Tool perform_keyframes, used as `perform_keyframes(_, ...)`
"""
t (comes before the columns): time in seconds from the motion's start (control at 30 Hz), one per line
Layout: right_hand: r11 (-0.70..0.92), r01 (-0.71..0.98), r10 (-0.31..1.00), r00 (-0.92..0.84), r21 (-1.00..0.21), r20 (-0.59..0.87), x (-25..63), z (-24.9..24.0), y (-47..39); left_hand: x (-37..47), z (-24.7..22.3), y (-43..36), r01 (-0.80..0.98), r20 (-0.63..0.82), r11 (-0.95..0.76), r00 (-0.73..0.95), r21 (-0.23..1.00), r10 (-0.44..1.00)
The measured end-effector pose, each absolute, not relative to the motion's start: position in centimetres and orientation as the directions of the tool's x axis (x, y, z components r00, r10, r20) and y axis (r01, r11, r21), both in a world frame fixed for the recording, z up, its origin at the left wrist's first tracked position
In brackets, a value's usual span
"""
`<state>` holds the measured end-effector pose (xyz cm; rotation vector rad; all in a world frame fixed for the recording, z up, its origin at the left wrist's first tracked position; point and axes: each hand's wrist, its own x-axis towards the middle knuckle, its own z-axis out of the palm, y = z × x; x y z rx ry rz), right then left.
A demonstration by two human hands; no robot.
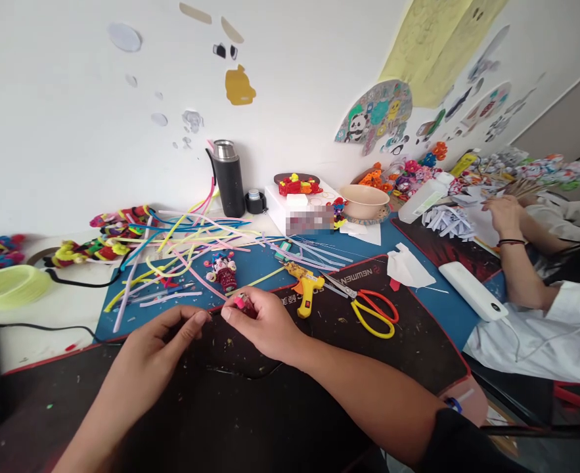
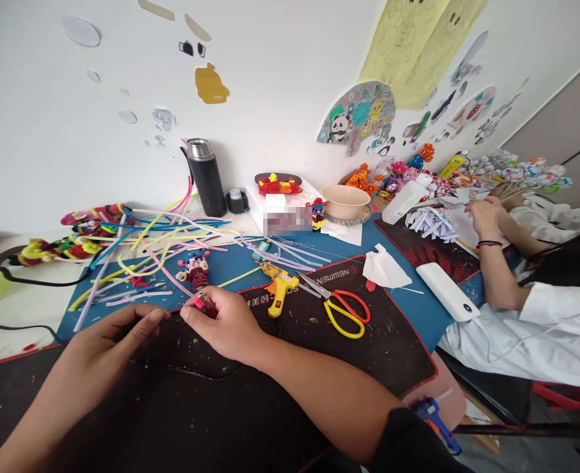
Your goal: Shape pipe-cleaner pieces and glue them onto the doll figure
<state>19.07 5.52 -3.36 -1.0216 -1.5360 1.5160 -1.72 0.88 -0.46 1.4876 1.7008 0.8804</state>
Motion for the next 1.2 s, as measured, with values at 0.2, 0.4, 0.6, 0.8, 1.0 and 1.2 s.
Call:
perform_keyframes(0.2,0.180,0.119,0.913,-0.390,-0.976,0.121,19.0,-3.4,4.9,-1.9,-0.4,0.9,0.199,-0.316,0.312,-0.013,0.929,0.949)
perform_keyframes(0.4,0.378,0.165,0.864,-0.416,-0.911,0.284,19.2,-3.7,4.6,-1.7,-0.2,0.9,0.092,-0.395,0.395,-0.010,0.914,0.918)
perform_keyframes(0.6,0.450,0.220,0.834,-0.451,-0.866,0.319,19.3,-4.1,4.6,-1.7,-0.1,1.0,0.151,-0.403,0.399,-0.005,0.904,0.915)
perform_keyframes(0.8,0.377,0.246,0.852,-0.471,-0.893,0.230,19.4,-3.7,4.5,-1.9,0.1,0.9,0.223,-0.357,0.341,0.035,0.913,0.933)
perform_keyframes(1.0,0.321,0.244,0.866,-0.466,-0.915,0.179,19.3,-3.6,4.5,-2.2,0.0,0.8,0.245,-0.322,0.303,0.041,0.921,0.946)
perform_keyframes(1.2,0.227,0.130,0.895,-0.419,-0.965,0.154,19.3,-3.2,4.7,-2.0,0.1,1.0,0.256,-0.296,0.298,-0.049,0.919,0.954)
